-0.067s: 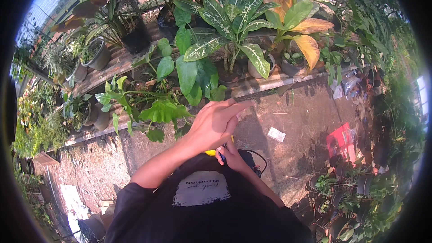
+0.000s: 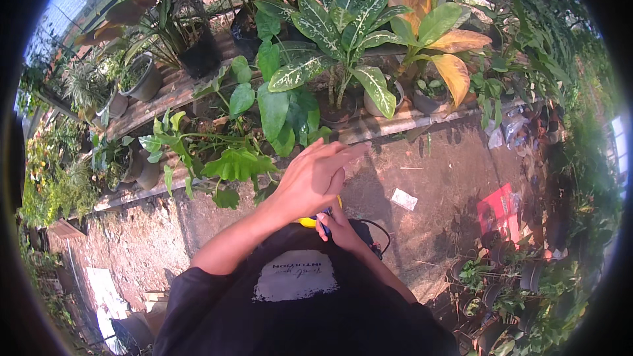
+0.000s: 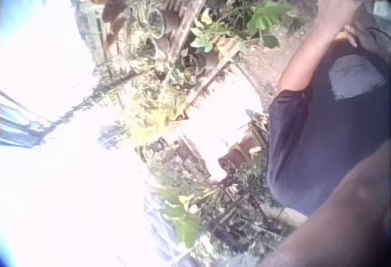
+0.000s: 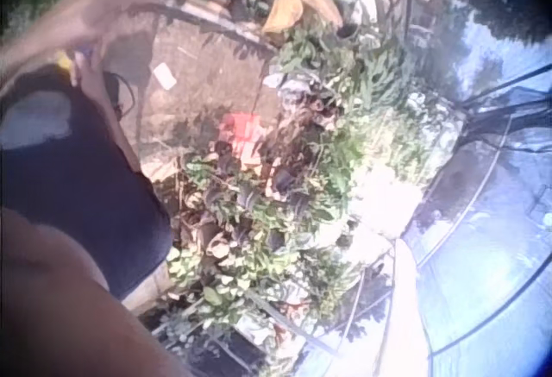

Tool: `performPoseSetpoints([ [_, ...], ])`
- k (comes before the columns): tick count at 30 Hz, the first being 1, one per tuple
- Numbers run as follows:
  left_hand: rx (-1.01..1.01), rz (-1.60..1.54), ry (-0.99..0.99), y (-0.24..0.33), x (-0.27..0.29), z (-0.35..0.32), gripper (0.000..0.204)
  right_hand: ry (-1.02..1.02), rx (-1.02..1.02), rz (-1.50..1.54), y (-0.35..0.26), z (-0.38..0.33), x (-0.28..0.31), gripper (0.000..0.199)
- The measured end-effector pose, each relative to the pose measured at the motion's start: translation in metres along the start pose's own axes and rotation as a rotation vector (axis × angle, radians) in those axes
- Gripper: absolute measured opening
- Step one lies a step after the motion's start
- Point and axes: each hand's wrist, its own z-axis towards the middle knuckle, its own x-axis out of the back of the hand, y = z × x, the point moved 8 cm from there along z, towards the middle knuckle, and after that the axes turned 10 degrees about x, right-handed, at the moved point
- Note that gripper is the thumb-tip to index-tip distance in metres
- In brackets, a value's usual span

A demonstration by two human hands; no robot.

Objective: The person assembles a garden sprayer by attaching the blue pump head to the yellow container, inserting the dip tube, and securing the components. They then pump the handle to pressurize the sprayer.

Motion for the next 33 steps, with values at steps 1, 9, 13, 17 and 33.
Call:
performPoseSetpoints([
  [1, -0.036, 0.073, 0.068, -0.011, -0.015, 0.002, 0.057, 0.028, -0.029, 0.036, -0.004, 0.007, 0.007, 0.033],
  [9, 0.911, -0.803, 0.498, -0.194, -0.096, -0.016, 0.044, -0.165, -0.047, 0.086, -0.068, 0.083, 0.054, 0.071],
  [13, 0.977, -1.472, 0.089, -0.200, -0.152, 0.018, 0.040, -0.247, -0.044, 0.064, -0.075, 0.104, 0.081, 0.069],
  [17, 1.049, -1.706, 0.123, -0.211, -0.168, 0.029, 0.032, -0.276, -0.019, 0.114, -0.074, 0.117, 0.092, 0.070],
  [33, 0.904, -1.808, 0.018, -0.215, -0.153, 0.016, 0.026, -0.207, 0.019, 0.282, -0.054, 0.108, 0.060, 0.074],
])
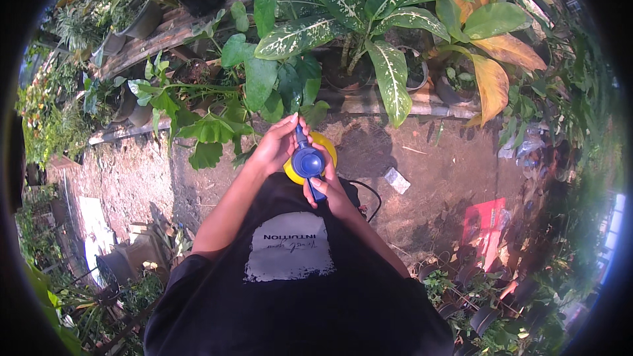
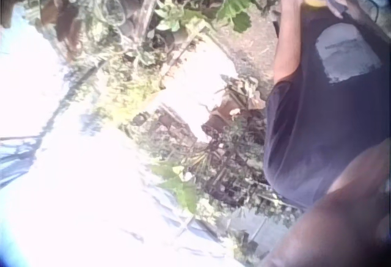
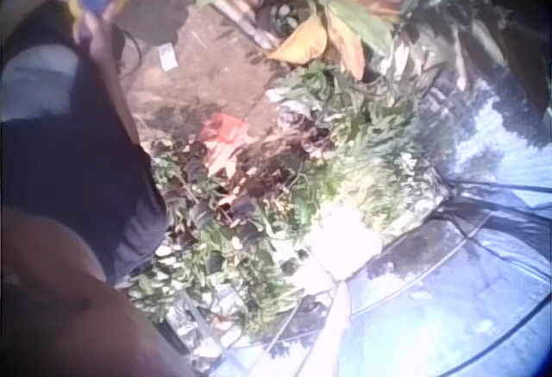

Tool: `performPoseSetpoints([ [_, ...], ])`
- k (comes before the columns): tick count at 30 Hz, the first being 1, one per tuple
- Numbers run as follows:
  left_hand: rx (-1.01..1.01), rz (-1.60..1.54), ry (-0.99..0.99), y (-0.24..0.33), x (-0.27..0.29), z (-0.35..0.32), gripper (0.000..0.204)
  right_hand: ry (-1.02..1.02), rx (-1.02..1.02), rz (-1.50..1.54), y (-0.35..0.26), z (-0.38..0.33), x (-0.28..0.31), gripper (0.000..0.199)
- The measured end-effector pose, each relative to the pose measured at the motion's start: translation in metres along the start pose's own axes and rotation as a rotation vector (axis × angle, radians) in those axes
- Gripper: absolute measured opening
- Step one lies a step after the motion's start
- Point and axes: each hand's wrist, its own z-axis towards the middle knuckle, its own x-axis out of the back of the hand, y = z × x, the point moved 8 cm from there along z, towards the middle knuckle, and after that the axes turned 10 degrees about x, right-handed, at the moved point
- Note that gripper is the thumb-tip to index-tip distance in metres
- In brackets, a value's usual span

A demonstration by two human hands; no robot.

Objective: The person assembles a garden sprayer by attaching the blue pump head to the yellow container, inserting the dip tube, and securing the components. They then pump the handle to pressurize the sprayer.

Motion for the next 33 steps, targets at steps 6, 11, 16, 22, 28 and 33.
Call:
performPoseSetpoints([
  [6, 0.101, 0.194, 0.028, 0.034, 0.032, -0.025, 0.025, 0.141, 0.043, -0.100, 0.044, 0.013, -0.050, 0.076],
  [11, -0.003, 0.168, 0.372, 0.057, 0.067, -0.091, 0.026, 0.211, 0.083, -0.266, 0.081, 0.026, -0.106, 0.074],
  [16, 0.073, 0.124, 0.164, 0.071, 0.103, -0.122, 0.030, 0.282, 0.041, -0.186, 0.111, 0.027, -0.153, 0.066],
  [22, 0.156, 0.018, -0.167, 0.078, 0.137, -0.146, 0.034, 0.288, 0.012, -0.246, 0.132, 0.028, -0.193, 0.064],
  [28, 0.184, 0.005, -0.221, 0.087, 0.142, -0.164, 0.036, 0.336, 0.041, -0.228, 0.147, 0.036, -0.213, 0.063],
  [33, -0.389, 0.508, 0.385, 0.131, 0.159, -0.205, 0.019, 0.397, 0.059, -0.269, 0.152, 0.034, -0.220, 0.060],
])
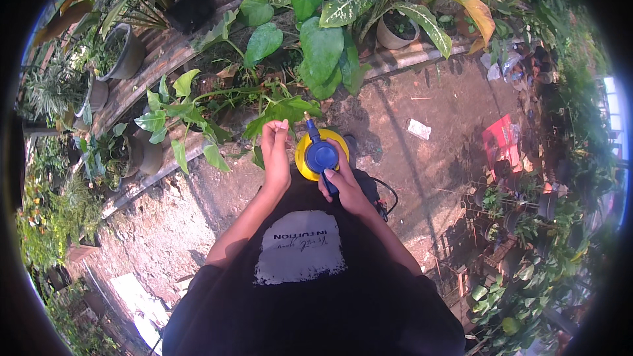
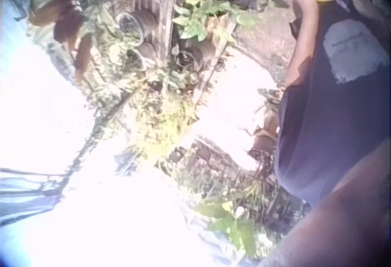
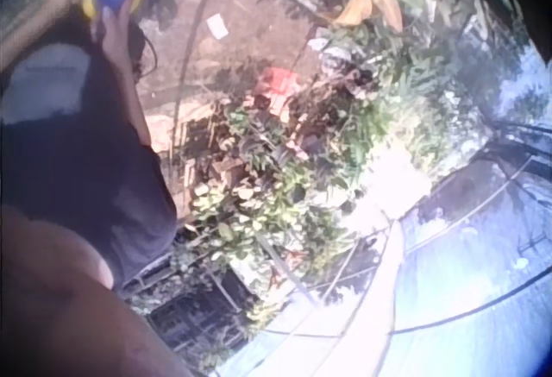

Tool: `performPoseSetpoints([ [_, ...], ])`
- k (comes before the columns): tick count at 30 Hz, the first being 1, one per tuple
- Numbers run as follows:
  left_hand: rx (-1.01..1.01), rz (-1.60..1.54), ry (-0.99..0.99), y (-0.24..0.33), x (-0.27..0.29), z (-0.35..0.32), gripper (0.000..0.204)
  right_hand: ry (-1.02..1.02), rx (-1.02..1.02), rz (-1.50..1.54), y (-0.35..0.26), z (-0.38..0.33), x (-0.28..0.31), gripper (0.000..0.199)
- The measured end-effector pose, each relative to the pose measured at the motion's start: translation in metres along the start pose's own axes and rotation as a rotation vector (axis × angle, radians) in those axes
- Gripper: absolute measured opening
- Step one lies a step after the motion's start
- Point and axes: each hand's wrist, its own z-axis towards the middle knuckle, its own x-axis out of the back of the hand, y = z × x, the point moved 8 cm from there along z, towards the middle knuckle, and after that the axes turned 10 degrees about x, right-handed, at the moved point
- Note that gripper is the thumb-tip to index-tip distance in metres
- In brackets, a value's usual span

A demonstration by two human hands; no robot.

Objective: The person assembles a garden sprayer by attaching the blue pump head to the yellow container, inserting the dip tube, and securing the components. They then pump the handle to pressurize the sprayer.

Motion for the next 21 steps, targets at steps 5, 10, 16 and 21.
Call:
performPoseSetpoints([
  [5, -0.355, 0.637, -0.816, 0.055, -0.084, -0.070, 0.020, -0.021, -0.001, -0.161, 0.015, -0.005, -0.006, 0.035],
  [10, -0.216, 0.555, -0.726, 0.088, -0.086, -0.071, 0.022, -0.047, 0.107, 0.221, 0.004, 0.005, -0.012, 0.023],
  [16, -0.772, 0.848, -0.517, 0.167, -0.115, -0.079, 0.015, -0.138, -0.083, -0.162, 0.027, 0.002, 0.003, 0.022],
  [21, -0.716, 0.691, -0.461, 0.062, -0.070, -0.071, 0.016, -0.208, -0.057, -0.201, 0.020, 0.004, -0.008, 0.040],
])
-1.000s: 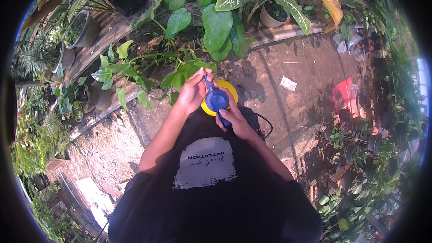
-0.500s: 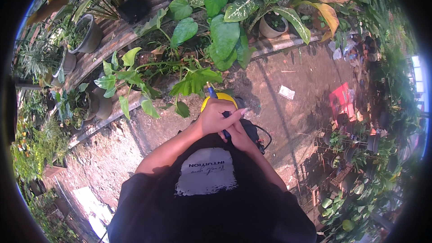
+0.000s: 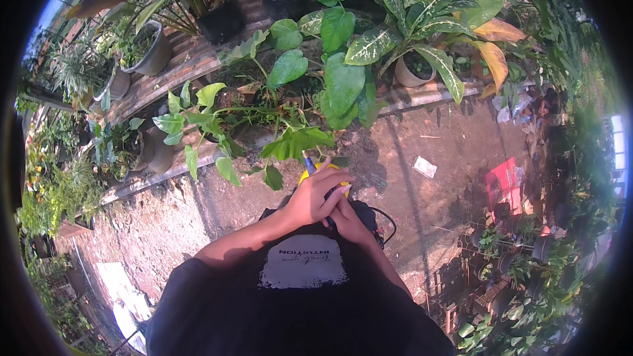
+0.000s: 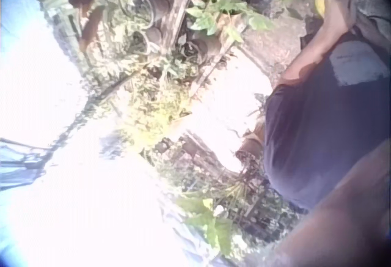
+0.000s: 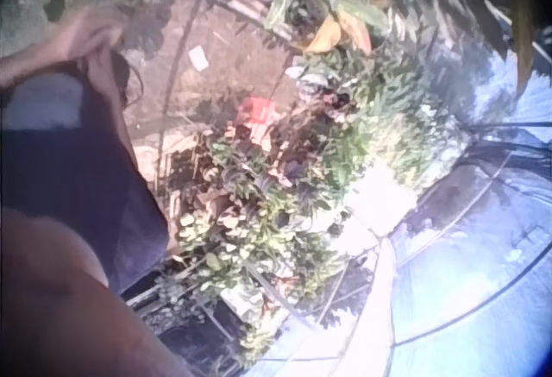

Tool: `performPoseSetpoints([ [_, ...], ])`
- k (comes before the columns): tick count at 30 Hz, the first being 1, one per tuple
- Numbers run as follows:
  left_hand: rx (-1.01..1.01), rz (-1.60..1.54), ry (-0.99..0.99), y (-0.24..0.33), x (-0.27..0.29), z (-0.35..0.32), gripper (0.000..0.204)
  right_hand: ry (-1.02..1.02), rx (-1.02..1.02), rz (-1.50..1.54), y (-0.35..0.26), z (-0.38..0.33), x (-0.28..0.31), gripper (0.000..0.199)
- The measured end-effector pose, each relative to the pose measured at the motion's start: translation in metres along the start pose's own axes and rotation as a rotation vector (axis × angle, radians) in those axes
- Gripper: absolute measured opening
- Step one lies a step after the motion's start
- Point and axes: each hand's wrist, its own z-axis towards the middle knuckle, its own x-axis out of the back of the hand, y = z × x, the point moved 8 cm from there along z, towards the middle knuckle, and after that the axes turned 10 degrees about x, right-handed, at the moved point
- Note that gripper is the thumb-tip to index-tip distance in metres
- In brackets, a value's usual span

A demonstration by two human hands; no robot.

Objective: The person assembles a garden sprayer by attaching the blue pump head to the yellow container, inserting the dip tube, and securing the components. They then pump the handle to pressurize the sprayer.

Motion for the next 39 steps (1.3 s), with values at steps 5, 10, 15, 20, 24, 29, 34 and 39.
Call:
performPoseSetpoints([
  [5, 0.344, -0.224, -0.055, -0.031, 0.005, 0.011, 0.016, -0.012, 0.072, 0.170, -0.014, 0.014, -0.006, 0.051],
  [10, 0.248, -0.227, -0.089, -0.010, 0.017, 0.028, 0.015, 0.093, -0.031, 0.174, -0.004, 0.016, 0.008, 0.058],
  [15, 0.487, -0.455, 0.283, -0.100, 0.067, 0.006, 0.024, 0.295, 0.057, 0.394, -0.033, 0.013, -0.010, 0.071],
  [20, 0.700, -0.725, -0.261, -0.110, 0.006, -0.019, 0.039, 0.359, 0.114, 0.524, -0.038, -0.002, -0.020, 0.064],
  [24, 0.508, -0.476, 0.118, -0.086, 0.005, -0.040, 0.034, 0.434, 0.158, 0.468, -0.040, -0.022, -0.018, 0.059],
  [29, 0.224, -0.232, -0.370, -0.049, -0.019, -0.063, 0.096, 0.435, 0.209, 0.459, -0.039, -0.044, -0.008, 0.063],
  [34, 0.279, -0.091, -0.343, -0.044, -0.056, -0.074, 0.090, 0.418, 0.150, 0.402, -0.027, -0.076, 0.004, 0.066],
  [39, 0.161, -0.416, -0.077, 0.021, -0.081, -0.083, 0.053, 0.389, 0.085, 0.256, 0.017, -0.137, 0.019, 0.063],
])
